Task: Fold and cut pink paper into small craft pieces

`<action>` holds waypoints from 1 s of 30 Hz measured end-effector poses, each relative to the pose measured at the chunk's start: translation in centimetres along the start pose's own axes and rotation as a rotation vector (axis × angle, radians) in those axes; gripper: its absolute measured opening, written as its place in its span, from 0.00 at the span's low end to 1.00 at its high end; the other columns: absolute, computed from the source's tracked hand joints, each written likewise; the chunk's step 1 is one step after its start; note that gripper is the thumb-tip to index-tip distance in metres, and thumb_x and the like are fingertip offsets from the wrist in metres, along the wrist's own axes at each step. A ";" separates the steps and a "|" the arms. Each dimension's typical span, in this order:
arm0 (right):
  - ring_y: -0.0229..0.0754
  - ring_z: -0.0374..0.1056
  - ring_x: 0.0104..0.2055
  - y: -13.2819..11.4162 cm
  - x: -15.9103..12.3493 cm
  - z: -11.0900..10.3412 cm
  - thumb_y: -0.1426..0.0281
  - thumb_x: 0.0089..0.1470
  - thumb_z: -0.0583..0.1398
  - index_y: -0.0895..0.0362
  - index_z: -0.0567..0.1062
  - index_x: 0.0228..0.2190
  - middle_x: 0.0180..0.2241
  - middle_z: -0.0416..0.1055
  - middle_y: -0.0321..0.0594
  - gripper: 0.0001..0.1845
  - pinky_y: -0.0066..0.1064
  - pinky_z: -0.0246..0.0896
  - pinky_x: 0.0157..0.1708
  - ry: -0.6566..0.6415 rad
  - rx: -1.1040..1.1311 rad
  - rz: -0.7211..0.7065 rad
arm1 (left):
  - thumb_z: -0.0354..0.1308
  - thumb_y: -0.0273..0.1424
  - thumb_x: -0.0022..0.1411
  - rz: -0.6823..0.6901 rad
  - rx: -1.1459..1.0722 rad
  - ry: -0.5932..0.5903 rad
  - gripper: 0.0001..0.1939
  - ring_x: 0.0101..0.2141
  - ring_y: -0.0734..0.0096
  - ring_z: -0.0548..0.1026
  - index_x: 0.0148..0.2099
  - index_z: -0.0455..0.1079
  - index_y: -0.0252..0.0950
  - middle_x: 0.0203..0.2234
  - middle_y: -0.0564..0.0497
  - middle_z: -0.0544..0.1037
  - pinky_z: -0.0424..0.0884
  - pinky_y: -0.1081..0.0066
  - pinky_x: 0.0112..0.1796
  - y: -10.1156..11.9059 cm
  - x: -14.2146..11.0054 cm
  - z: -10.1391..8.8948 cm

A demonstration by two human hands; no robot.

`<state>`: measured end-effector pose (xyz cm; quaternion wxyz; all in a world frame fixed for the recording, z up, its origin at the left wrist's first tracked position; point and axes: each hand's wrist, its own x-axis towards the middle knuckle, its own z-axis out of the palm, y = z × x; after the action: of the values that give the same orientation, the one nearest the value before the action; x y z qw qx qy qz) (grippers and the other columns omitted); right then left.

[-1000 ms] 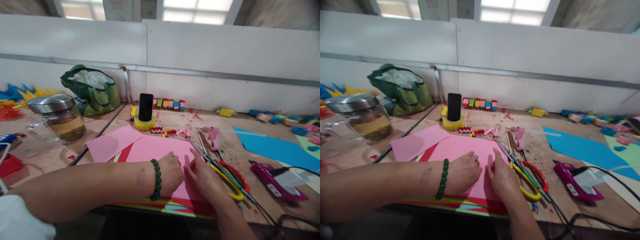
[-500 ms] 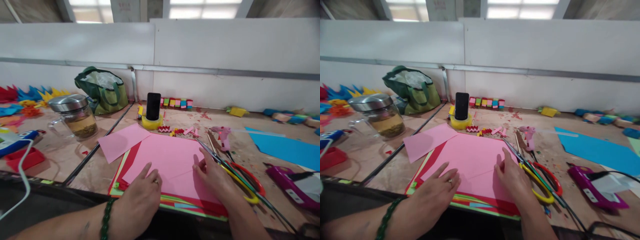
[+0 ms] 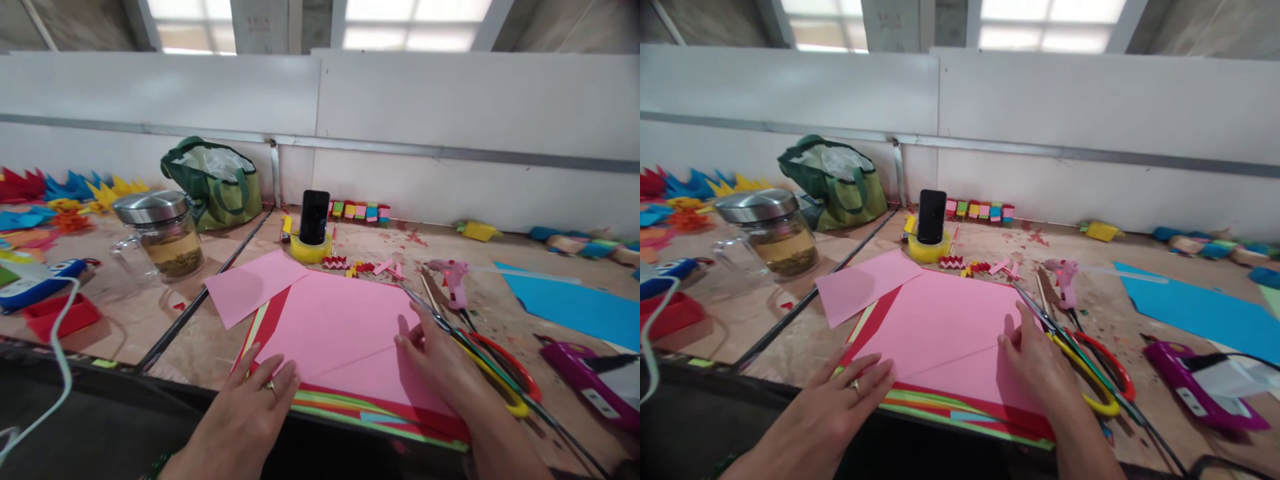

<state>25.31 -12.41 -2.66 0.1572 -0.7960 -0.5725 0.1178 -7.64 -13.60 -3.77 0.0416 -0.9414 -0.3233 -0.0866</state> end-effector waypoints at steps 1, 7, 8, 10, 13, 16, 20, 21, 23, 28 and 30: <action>0.44 0.70 0.30 -0.3 -0.1 -0.3 0.64 0.55 0.56 0.58 0.54 0.62 0.31 0.74 0.38 0.35 0.32 0.56 0.28 0.001 -0.038 0.012 | 0.51 0.24 0.58 0.004 -0.009 0.005 0.27 0.55 0.57 0.67 0.61 0.64 0.38 0.55 0.48 0.71 0.50 0.53 0.61 -0.1 -0.1 0.2; 0.49 0.67 0.47 -4.4 0.2 -1.9 0.61 0.55 0.57 0.54 0.73 0.46 0.47 0.71 0.45 0.18 0.34 0.58 0.41 0.040 -0.168 -0.233 | 0.51 0.21 0.54 -0.033 -0.104 0.025 0.30 0.54 0.62 0.67 0.60 0.65 0.40 0.55 0.50 0.72 0.54 0.57 0.60 -0.2 0.0 0.4; 0.48 0.68 0.46 -5.2 0.6 -1.8 0.59 0.55 0.57 0.54 0.73 0.45 0.47 0.71 0.45 0.19 0.34 0.58 0.40 -0.017 -0.129 -0.270 | 0.50 0.20 0.54 -0.047 -0.118 0.025 0.30 0.55 0.63 0.67 0.59 0.65 0.40 0.55 0.51 0.72 0.55 0.58 0.60 -0.1 0.0 0.3; 0.47 0.69 0.41 -6.6 1.6 -1.5 0.54 0.49 0.60 0.55 0.73 0.43 0.44 0.72 0.46 0.24 0.32 0.58 0.36 -0.132 -0.085 -0.272 | 0.50 0.19 0.53 -0.067 -0.147 0.032 0.31 0.55 0.63 0.67 0.59 0.66 0.41 0.55 0.50 0.72 0.56 0.57 0.59 0.2 0.0 -0.2; 0.47 0.67 0.35 -7.6 3.3 -1.0 0.55 0.38 0.67 0.57 0.73 0.40 0.36 0.73 0.44 0.28 0.31 0.54 0.30 -0.233 -0.060 -0.234 | 0.49 0.20 0.56 -0.096 -0.213 0.029 0.28 0.52 0.62 0.70 0.58 0.67 0.42 0.53 0.49 0.73 0.60 0.57 0.57 0.4 0.3 -1.5; 0.40 0.62 0.28 -7.6 4.1 -1.0 0.58 0.37 0.67 0.56 0.73 0.28 0.24 0.67 0.33 0.17 0.28 0.50 0.26 -0.333 0.001 -0.296 | 0.49 0.24 0.61 -0.109 -0.314 -0.006 0.21 0.47 0.64 0.73 0.52 0.72 0.47 0.48 0.50 0.76 0.65 0.61 0.53 -0.6 1.3 -3.1; 0.32 0.50 0.23 -7.3 3.2 -2.0 0.60 0.42 0.64 0.56 0.61 0.16 0.18 0.50 0.27 0.20 0.26 0.44 0.22 -0.425 0.137 -0.422 | 0.56 0.33 0.61 -0.165 -0.322 0.108 0.23 0.53 0.58 0.67 0.59 0.65 0.43 0.54 0.44 0.71 0.63 0.58 0.54 -3.1 4.2 -5.5; 0.32 0.48 0.23 -7.3 2.7 -2.4 0.60 0.43 0.64 0.56 0.59 0.16 0.18 0.49 0.26 0.20 0.26 0.43 0.21 -0.436 0.191 -0.436 | 0.59 0.36 0.59 -0.199 -0.312 0.146 0.28 0.55 0.56 0.65 0.62 0.62 0.41 0.55 0.43 0.69 0.61 0.56 0.55 -3.6 5.1 -6.1; 0.32 0.46 0.22 -7.5 1.7 -3.3 0.61 0.45 0.63 0.56 0.58 0.17 0.18 0.48 0.26 0.20 0.26 0.42 0.21 -0.458 0.275 -0.437 | 0.64 0.41 0.54 -0.200 -0.344 0.175 0.36 0.57 0.53 0.62 0.63 0.60 0.39 0.57 0.42 0.67 0.59 0.55 0.56 -4.3 7.1 -7.2; 0.32 0.47 0.22 -8.1 0.3 -5.5 0.62 0.46 0.63 0.56 0.61 0.17 0.18 0.51 0.27 0.18 0.26 0.41 0.20 -0.449 0.227 -0.430 | 0.64 0.39 0.52 -0.140 -0.699 -0.054 0.19 0.35 0.67 0.73 0.45 0.74 0.36 0.34 0.52 0.78 0.67 0.71 0.37 -4.4 11.4 -8.0; 0.32 0.48 0.22 -8.3 0.3 -5.9 0.63 0.47 0.63 0.56 0.63 0.18 0.18 0.53 0.27 0.17 0.26 0.41 0.20 -0.426 0.200 -0.437 | 0.60 0.38 0.55 -0.101 -0.860 -0.191 0.12 0.24 0.75 0.66 0.30 0.73 0.33 0.20 0.57 0.70 0.60 0.76 0.25 -4.4 12.3 -7.5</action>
<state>20.31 -10.40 5.97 0.1332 -0.5924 -0.7354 0.3009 -1.81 -3.75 6.07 -0.3880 -0.8599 -0.3061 -0.1279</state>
